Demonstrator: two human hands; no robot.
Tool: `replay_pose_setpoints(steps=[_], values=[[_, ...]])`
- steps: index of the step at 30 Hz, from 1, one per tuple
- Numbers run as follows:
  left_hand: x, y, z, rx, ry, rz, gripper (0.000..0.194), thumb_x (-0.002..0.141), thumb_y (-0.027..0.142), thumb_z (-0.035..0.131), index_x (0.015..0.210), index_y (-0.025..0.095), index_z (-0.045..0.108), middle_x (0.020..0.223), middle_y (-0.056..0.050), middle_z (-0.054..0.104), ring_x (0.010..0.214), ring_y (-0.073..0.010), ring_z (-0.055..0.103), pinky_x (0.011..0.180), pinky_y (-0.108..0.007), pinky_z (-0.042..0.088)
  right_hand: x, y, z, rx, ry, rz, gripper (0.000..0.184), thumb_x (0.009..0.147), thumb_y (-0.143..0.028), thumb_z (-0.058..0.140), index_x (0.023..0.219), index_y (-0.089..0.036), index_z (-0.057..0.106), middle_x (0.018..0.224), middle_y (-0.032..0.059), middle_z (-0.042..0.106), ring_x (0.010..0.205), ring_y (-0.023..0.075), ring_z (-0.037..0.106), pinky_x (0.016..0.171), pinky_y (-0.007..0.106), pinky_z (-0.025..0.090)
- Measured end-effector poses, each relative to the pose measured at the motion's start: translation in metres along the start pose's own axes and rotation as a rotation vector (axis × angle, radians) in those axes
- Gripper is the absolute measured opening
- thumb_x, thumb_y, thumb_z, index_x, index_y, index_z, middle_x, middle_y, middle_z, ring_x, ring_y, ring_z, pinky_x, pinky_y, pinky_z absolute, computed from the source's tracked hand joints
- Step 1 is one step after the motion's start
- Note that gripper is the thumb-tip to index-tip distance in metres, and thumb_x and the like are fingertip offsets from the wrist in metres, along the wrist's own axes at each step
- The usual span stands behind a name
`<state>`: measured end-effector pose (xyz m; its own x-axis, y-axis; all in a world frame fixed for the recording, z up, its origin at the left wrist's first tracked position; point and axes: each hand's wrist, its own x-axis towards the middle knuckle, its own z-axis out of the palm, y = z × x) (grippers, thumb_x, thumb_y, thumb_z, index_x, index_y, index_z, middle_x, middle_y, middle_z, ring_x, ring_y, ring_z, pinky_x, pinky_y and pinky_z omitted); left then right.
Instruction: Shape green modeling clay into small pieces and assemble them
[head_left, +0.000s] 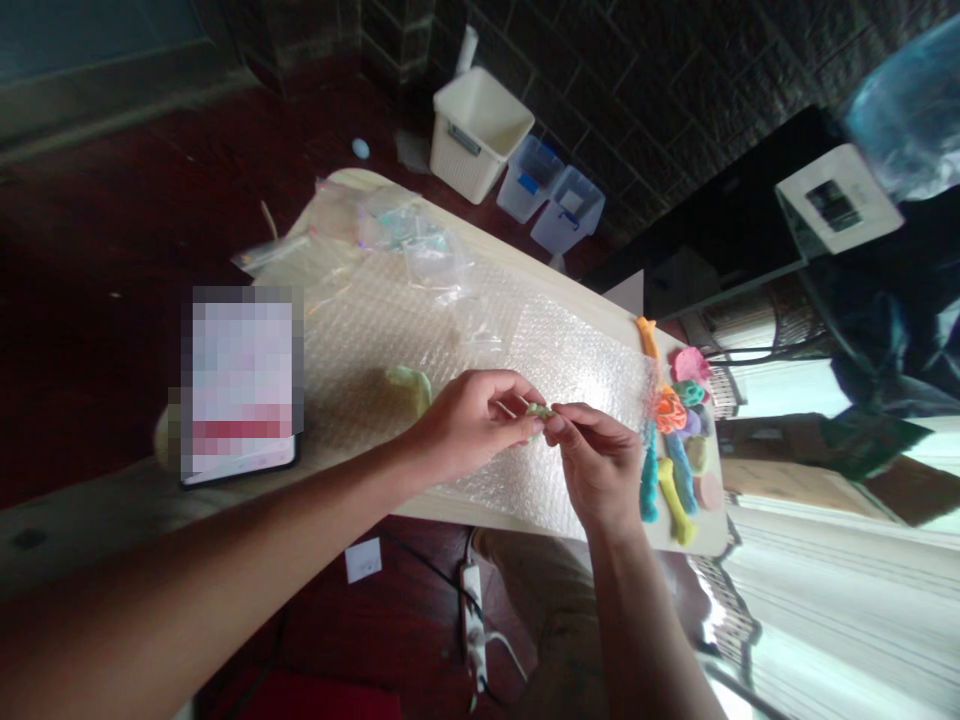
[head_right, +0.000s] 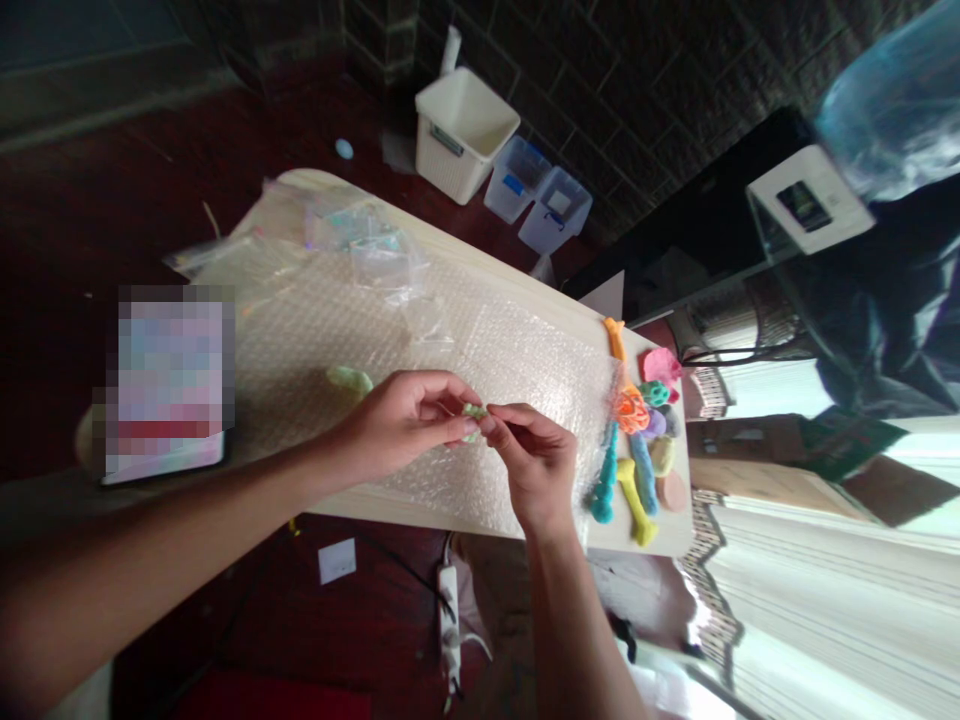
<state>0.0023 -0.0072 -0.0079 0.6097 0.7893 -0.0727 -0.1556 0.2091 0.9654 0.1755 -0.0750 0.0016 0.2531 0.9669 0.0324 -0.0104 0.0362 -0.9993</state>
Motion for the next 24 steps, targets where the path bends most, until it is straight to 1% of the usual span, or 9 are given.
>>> replay_pose_setpoints(steps=[4, 8, 17, 24], values=[[-0.0008, 0.0012, 0.0002, -0.005, 0.005, 0.002, 0.021, 0.085, 0.027, 0.073, 0.099, 0.013, 0.070, 0.086, -0.006, 0.073, 0.076, -0.0154, 0.070, 0.067, -0.025, 0.055, -0.0009, 0.0000, -0.0016, -0.012, -0.018, -0.031, 0.014, 0.084, -0.024, 0.081, 0.097, -0.030, 0.084, 0.078, 0.0004, 0.073, 0.069, 0.0127, 0.059, 0.064, 0.030, 0.046], [-0.0014, 0.0025, 0.0008, -0.040, -0.003, -0.002, 0.018, 0.085, 0.024, 0.073, 0.099, 0.013, 0.070, 0.086, -0.006, 0.074, 0.076, -0.0144, 0.070, 0.066, -0.024, 0.056, -0.0015, 0.0005, -0.0014, -0.028, 0.003, -0.027, 0.012, 0.084, -0.024, 0.081, 0.096, -0.029, 0.083, 0.077, 0.0004, 0.073, 0.067, 0.0128, 0.058, 0.063, 0.030, 0.045], [-0.0007, 0.0029, 0.0012, -0.040, 0.002, -0.021, 0.020, 0.085, 0.026, 0.074, 0.098, 0.012, 0.070, 0.084, -0.006, 0.073, 0.076, -0.0152, 0.071, 0.066, -0.025, 0.056, -0.0016, -0.0009, 0.0031, -0.061, 0.023, 0.001, 0.004, 0.086, -0.025, 0.080, 0.089, -0.024, 0.081, 0.076, 0.0011, 0.072, 0.066, 0.0125, 0.058, 0.063, 0.030, 0.045], [-0.0010, 0.0013, 0.0013, -0.025, 0.004, -0.006, 0.020, 0.085, 0.027, 0.073, 0.099, 0.013, 0.070, 0.085, -0.006, 0.074, 0.076, -0.0156, 0.072, 0.067, -0.025, 0.057, -0.0019, -0.0005, 0.0037, -0.060, 0.012, 0.016, 0.005, 0.088, -0.026, 0.078, 0.092, -0.025, 0.081, 0.077, 0.0016, 0.073, 0.066, 0.0129, 0.058, 0.064, 0.030, 0.046]])
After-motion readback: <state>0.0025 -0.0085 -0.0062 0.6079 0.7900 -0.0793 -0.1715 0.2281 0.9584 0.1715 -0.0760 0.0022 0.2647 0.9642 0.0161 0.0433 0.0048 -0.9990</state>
